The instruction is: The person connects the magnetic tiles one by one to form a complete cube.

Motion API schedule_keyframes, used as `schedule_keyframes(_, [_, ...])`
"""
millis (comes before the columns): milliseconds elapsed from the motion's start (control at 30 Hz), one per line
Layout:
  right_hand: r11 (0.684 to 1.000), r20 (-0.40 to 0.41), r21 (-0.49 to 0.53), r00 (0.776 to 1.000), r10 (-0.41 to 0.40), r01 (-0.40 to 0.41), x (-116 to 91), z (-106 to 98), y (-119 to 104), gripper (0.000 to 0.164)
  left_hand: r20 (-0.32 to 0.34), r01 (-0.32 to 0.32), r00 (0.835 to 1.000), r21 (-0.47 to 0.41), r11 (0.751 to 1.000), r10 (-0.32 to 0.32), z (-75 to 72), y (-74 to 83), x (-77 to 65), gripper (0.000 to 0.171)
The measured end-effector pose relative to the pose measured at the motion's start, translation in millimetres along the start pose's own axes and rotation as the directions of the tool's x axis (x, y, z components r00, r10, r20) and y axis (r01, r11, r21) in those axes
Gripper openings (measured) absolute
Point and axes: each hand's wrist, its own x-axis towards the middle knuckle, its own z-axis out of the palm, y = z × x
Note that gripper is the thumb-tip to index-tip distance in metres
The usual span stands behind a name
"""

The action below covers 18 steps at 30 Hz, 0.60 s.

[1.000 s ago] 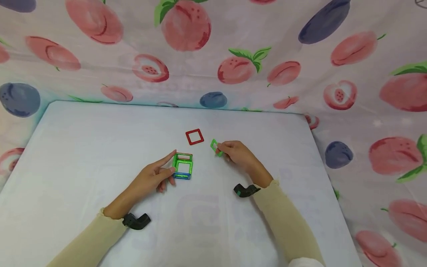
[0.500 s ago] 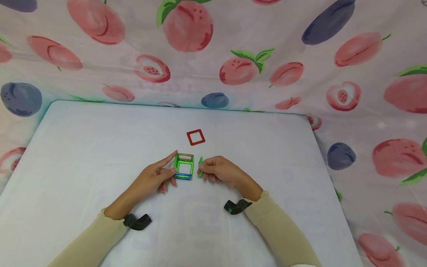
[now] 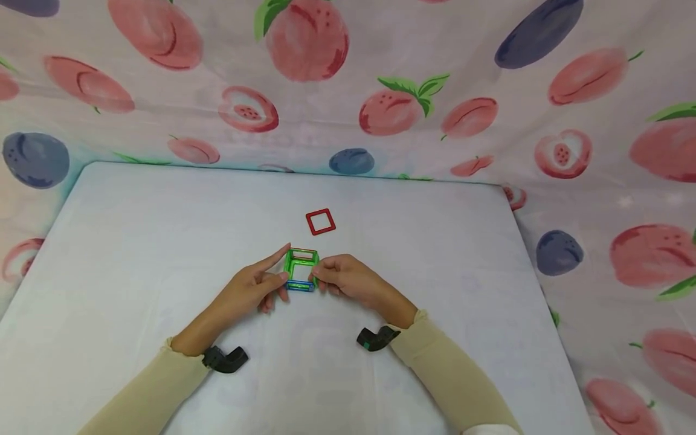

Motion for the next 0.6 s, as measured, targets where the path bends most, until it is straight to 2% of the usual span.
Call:
schedule_keyframes(133, [0.993, -0.106, -0.116, 0.994, -0.013, 0.001, -2, -8, 0, 0.025, 0.004, 0.018, 1.0, 0.012, 1.0, -0.018, -1.0, 1.4, -0.4, 0.067])
schedule_keyframes(200, [0.98, -0.174, -0.194, 0.982, -0.071, 0.037, -4, -11, 0, 0.024, 0.009, 0.026, 1.0, 0.016, 1.0, -0.026, -0.8, 1.9, -0.4, 0.069])
schedule_keyframes(267, [0.949, -0.197, -0.297, 0.967, -0.165, 0.101, -4, -11, 0, 0.035, 0.014, 0.025, 1.0, 0.02, 0.999, -0.025, -0.9, 2.5, -0.6, 0.072])
schedule_keyframes(367, [0.862, -0.157, -0.475, 0.948, -0.278, 0.174, -4, -8, -1, 0.074, 0.025, 0.017, 1.0, 0.016, 1.0, -0.018, -1.7, 2.9, -0.9, 0.078])
schedule_keyframes(467, [0.738, -0.113, -0.655, 0.944, -0.311, 0.165, -4, 0, -4, 0.103, 0.039, -0.001, 0.999, 0.028, 1.0, 0.0, -2.2, 2.7, -1.2, 0.086])
schedule_keyframes(533, [0.67, -0.117, -0.733, 0.949, -0.293, 0.116, -3, 5, -4, 0.102, 0.045, -0.008, 0.999, 0.041, 0.999, 0.006, -1.8, 2.6, -1.3, 0.091])
schedule_keyframes(600, [0.631, -0.146, -0.774, 0.951, -0.273, 0.062, -2, 10, -4, 0.09, 0.051, -0.01, 0.999, 0.049, 0.999, 0.007, -1.0, 1.5, -1.3, 0.091])
